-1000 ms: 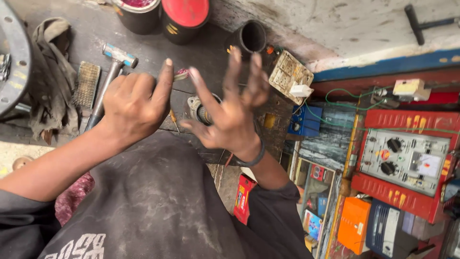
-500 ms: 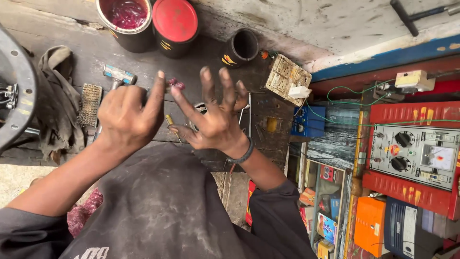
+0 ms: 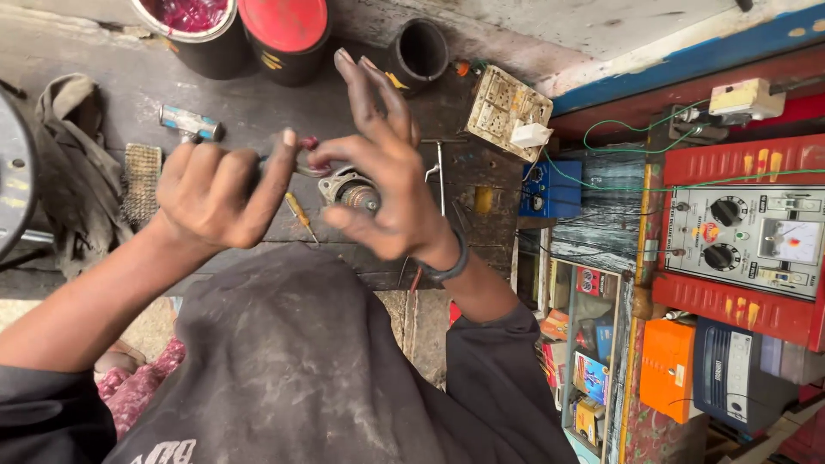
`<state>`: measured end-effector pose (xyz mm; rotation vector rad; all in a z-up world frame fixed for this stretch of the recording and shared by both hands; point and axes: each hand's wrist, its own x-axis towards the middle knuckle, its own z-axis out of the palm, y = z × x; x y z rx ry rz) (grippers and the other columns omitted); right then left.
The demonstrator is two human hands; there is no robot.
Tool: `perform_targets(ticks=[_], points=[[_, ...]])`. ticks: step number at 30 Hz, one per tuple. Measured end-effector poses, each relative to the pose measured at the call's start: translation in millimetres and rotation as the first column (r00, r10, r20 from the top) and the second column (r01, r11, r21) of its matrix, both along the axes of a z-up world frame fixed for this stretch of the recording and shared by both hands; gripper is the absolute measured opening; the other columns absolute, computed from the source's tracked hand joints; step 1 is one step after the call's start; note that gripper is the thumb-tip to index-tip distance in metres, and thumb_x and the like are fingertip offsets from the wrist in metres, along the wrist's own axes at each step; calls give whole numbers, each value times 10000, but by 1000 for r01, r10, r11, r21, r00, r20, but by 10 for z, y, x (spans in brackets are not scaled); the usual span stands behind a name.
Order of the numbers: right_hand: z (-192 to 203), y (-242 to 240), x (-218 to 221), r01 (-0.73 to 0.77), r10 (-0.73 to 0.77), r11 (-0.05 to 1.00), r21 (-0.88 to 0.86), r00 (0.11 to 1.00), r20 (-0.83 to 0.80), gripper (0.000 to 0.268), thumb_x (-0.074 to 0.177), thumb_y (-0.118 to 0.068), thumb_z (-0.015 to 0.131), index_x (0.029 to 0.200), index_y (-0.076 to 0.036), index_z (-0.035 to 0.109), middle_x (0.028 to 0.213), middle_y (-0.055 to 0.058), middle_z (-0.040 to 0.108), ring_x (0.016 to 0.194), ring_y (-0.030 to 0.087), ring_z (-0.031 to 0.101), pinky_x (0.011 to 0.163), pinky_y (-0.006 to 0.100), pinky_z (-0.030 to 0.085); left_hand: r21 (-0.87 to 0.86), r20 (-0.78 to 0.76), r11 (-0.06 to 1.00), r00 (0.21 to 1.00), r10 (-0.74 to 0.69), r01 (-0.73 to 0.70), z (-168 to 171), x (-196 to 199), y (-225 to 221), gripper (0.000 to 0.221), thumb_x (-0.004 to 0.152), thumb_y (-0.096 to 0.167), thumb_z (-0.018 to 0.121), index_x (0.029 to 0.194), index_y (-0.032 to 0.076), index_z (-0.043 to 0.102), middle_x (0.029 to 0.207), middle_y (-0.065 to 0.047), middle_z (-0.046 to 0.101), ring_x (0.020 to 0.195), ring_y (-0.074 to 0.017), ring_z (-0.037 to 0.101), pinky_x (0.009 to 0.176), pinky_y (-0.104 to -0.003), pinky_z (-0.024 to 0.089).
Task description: Cleaning, greasing, and assembling a motorcycle starter motor armature into its housing.
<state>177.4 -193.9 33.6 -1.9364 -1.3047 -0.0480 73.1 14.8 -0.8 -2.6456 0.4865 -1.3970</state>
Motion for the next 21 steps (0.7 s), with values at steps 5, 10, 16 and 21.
perform_targets(ticks=[5, 10, 16, 21], points=[[-19, -119, 101, -121, 138, 988, 92, 968, -209, 624, 1033, -641, 479, 1136, -94, 760, 1667, 233, 305, 1583, 364, 221, 1294, 468, 143, -3, -23, 998, 998, -64, 64, -137, -10, 50, 388, 915, 74, 732, 1295, 8, 777, 797, -32, 488, 660, -163, 446, 587, -304, 340], [-29, -94, 132, -96, 101, 992, 87, 993, -60, 652, 1035, -652, 451, 1185, -101, 766, 1703, 241, 290, 1595, 376, 212, 1289, 467, 136, -16, -41, 996, 995, -87, 86, -132, 20, 34, 385, 916, 81, 707, 1286, 7, 778, 768, -25, 458, 650, -166, 428, 580, -312, 331], [-133, -174, 189, -157, 151, 986, 56, 983, 101, 666, 992, -682, 463, 1237, -155, 788, 1664, 240, 297, 1554, 390, 208, 1304, 506, 130, -10, -56, 999, 998, -35, 34, -140, 20, 28, 359, 939, 95, 727, 1280, -9, 772, 750, -18, 428, 649, -160, 423, 578, -310, 326], [-269, -259, 226, -135, 134, 978, 158, 991, 13, 659, 1013, -688, 468, 1277, -152, 745, 1671, 222, 300, 1569, 377, 200, 1285, 515, 197, -56, -57, 996, 996, -69, 66, -164, 25, 12, 357, 957, 64, 736, 1299, -39, 753, 769, -28, 466, 656, -156, 432, 573, -311, 329]])
